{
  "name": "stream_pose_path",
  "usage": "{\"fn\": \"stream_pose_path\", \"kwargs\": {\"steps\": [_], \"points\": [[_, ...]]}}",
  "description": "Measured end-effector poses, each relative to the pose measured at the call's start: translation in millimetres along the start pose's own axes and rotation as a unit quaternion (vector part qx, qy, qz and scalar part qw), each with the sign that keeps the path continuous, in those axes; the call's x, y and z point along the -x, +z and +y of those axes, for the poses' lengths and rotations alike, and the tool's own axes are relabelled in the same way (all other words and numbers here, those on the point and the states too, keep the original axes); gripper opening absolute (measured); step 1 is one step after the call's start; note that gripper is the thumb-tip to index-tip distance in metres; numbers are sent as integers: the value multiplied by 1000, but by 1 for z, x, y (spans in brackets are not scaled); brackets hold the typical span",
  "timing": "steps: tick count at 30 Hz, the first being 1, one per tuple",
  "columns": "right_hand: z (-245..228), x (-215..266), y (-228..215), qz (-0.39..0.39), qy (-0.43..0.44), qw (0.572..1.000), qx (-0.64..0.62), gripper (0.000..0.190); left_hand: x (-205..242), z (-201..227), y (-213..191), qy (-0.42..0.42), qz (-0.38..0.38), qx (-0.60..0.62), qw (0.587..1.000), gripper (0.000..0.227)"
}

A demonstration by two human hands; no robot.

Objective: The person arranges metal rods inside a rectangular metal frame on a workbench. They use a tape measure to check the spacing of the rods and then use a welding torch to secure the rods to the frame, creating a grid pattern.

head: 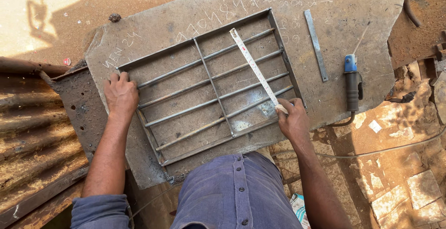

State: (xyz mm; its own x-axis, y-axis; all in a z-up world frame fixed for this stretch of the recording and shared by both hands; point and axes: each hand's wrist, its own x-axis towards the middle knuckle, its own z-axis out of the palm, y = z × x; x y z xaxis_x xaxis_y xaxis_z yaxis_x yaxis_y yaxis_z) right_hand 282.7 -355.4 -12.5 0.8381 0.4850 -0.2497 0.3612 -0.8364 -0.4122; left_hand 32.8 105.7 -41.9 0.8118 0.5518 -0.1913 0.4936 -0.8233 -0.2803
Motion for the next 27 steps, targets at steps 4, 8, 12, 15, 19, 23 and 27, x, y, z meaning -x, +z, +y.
{"fn": "stream_pose_path", "kwargs": {"steps": [4,8,12,15,19,23,27], "points": [[2,2,-5,13,-6,1000,-16,35,4,-2,-14,33,-3,6,999,17],[1,2,-4,11,-1,1000,-16,34,1,-4,-3,72,39,-51,995,18],[4,0,1,6,9,1000,-14,35,6,-8,10,75,79,-41,993,19],[7,-1,4,16,4,1000,-17,34,9,-8,16,64,88,-2,994,19],[6,0,9,47,-22,998,-40,34,13,-14,-6,39,89,91,991,17],[4,9,13,94,-66,990,-79,36,-1,-11,-26,34,44,116,992,22],[6,10,18,100,-70,987,-104,37,-14,-10,-19,61,-35,36,997,7]]}}
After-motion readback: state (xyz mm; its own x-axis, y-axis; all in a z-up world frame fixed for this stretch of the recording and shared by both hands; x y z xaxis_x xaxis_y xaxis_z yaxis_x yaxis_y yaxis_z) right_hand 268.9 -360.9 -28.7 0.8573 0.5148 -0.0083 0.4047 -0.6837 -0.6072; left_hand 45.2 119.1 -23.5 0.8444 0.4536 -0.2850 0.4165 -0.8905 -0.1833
